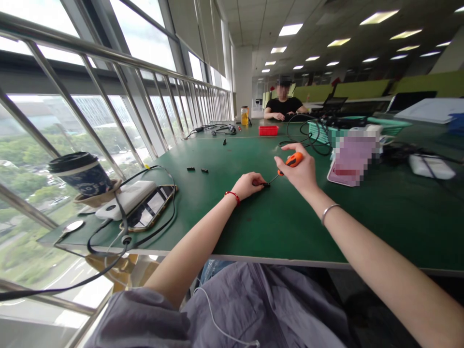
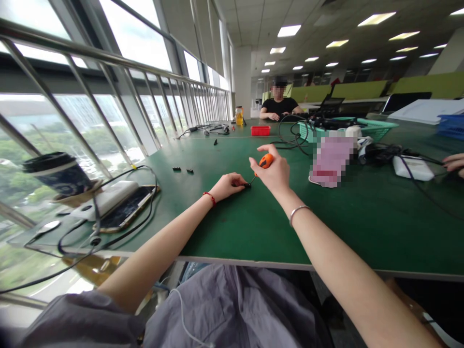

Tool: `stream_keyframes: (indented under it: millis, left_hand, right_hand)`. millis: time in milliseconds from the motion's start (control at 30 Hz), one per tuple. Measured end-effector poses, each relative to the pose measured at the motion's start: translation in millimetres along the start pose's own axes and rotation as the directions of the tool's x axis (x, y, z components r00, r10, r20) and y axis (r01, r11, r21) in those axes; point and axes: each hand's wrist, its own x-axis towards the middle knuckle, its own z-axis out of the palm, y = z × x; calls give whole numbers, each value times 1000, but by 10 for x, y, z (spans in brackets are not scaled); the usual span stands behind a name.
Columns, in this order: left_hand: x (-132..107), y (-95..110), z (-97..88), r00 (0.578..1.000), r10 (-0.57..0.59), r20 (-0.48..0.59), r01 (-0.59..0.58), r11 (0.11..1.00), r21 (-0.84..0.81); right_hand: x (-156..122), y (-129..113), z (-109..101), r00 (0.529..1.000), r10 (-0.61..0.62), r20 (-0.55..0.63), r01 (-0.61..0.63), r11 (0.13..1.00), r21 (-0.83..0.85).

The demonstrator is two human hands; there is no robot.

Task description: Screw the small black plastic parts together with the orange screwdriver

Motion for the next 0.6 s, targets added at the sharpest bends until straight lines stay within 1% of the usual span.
stream_keyframes:
  millis: [100, 333, 467, 600]
  left_hand:
    - [4, -6, 3, 1000, -5, -1, 5, 1000, 6]
    - [13, -36, 7, 1000, -9, 0, 9, 1000, -9]
    - [11, -30, 6, 1000, -7, 2, 7, 1000, -27]
    - [7, -18, 3, 1000, -18, 1, 18, 1000, -25]
  right_hand:
    - [-2, -3, 5, 1000, 0, 31, -1, 999, 38]
    - [-8, 38, 25, 997, -77, 19, 76, 996, 55]
    - [-4, 23, 18, 1000, -17, 22, 17, 1000, -24]
    - [-2, 4, 14, 998, -4, 60, 1, 999, 42]
